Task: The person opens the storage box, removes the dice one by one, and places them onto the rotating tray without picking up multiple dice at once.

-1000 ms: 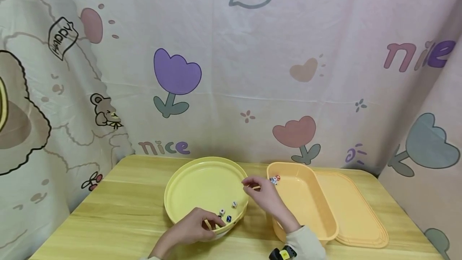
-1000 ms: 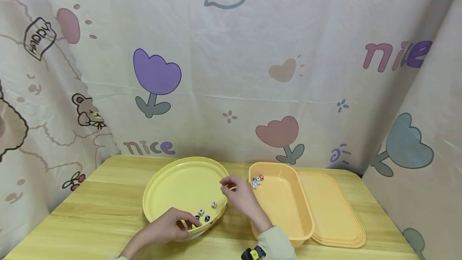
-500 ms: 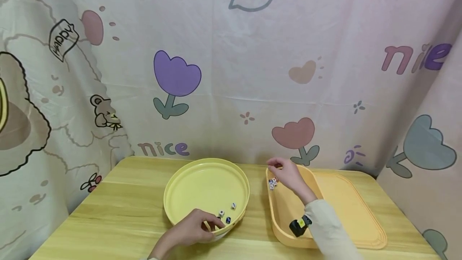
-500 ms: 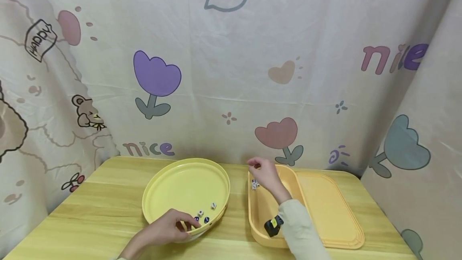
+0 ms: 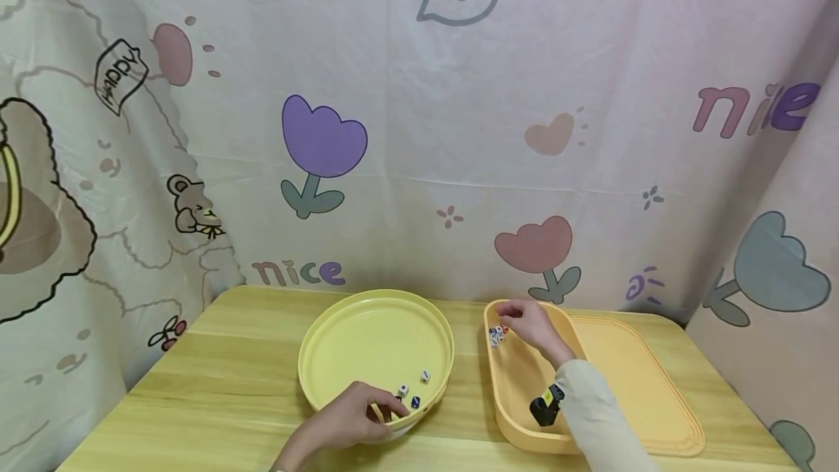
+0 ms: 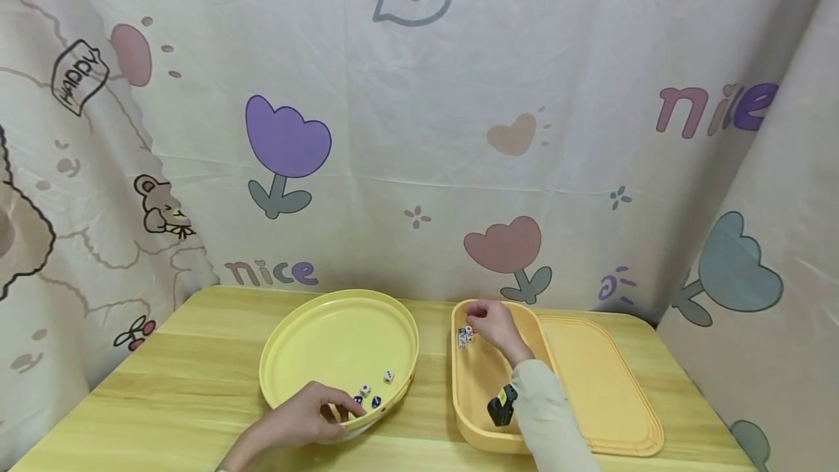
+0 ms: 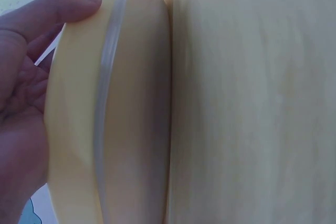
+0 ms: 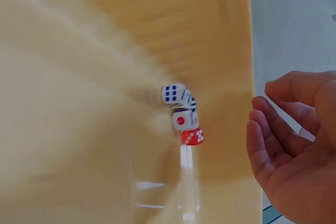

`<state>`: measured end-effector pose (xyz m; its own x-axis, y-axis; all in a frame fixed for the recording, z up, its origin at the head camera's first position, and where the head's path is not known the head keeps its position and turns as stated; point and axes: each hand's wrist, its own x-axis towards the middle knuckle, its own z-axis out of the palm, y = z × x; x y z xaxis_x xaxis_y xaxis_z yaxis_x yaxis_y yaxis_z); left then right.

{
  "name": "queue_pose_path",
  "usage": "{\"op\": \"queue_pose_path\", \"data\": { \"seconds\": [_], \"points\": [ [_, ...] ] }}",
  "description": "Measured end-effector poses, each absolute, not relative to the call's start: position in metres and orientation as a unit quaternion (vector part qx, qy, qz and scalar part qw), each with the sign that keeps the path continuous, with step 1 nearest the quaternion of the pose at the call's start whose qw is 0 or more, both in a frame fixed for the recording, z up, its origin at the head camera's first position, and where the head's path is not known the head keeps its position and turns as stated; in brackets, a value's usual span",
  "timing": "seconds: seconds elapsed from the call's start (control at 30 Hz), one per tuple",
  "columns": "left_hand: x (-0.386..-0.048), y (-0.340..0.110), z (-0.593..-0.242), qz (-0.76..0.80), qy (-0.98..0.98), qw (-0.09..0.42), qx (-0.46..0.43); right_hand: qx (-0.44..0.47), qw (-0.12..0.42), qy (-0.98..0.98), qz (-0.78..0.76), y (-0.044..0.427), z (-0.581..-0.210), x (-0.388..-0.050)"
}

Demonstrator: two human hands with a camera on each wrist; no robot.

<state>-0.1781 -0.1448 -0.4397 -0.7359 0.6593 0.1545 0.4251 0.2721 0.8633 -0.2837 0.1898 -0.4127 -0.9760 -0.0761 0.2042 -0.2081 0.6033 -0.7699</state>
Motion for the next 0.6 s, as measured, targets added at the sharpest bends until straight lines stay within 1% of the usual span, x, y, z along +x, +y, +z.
{"op": "queue_pose_path", "data": {
  "seconds": [0.1, 0.27, 0.6],
  "points": [
    [-0.178, -0.145, -0.440, 0.496, 0.790, 0.119, 0.341, 0.087, 0.064, -0.893, 0.437, 0.191, -0.419, -0.286],
    [-0.178, -0.145, -0.439, 0.494, 0.792, 0.122, 0.337, 0.138, 0.049, -0.895, 0.421, 0.195, -0.430, -0.289],
    [-0.179, -0.145, -0.440, 0.491, 0.794, 0.123, 0.337, 0.195, 0.020, -0.893, 0.405, 0.197, -0.437, -0.289]
  ]
}}
